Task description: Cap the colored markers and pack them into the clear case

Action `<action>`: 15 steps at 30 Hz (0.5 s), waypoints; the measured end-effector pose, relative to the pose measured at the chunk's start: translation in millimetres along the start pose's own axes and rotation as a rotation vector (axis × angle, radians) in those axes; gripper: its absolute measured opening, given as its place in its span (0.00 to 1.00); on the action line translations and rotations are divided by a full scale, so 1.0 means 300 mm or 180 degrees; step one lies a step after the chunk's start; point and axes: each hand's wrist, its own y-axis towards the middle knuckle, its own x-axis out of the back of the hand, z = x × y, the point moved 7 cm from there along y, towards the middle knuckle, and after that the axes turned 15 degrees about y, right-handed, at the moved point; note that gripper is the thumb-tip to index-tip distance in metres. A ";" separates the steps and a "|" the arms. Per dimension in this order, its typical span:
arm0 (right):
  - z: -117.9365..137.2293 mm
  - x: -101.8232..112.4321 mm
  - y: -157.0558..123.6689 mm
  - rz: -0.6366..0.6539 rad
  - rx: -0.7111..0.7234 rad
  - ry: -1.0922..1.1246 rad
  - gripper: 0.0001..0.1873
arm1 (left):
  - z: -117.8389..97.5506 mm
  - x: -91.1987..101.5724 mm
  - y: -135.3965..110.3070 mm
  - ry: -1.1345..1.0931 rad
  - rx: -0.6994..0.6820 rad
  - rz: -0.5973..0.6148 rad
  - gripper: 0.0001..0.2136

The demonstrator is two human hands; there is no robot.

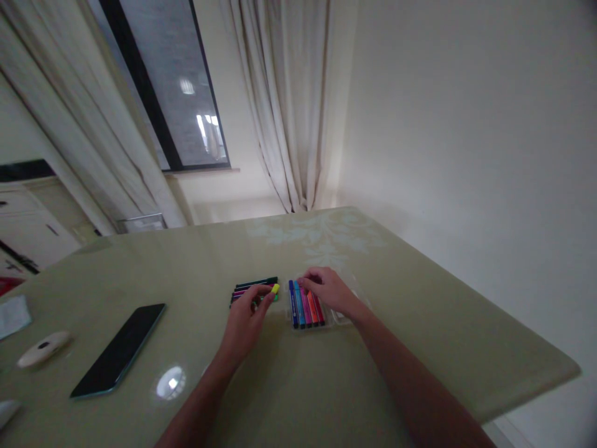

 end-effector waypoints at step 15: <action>0.005 -0.004 -0.018 0.0277 -0.0286 0.0751 0.15 | -0.071 -0.081 -0.053 -0.0325 -0.0257 0.0265 0.12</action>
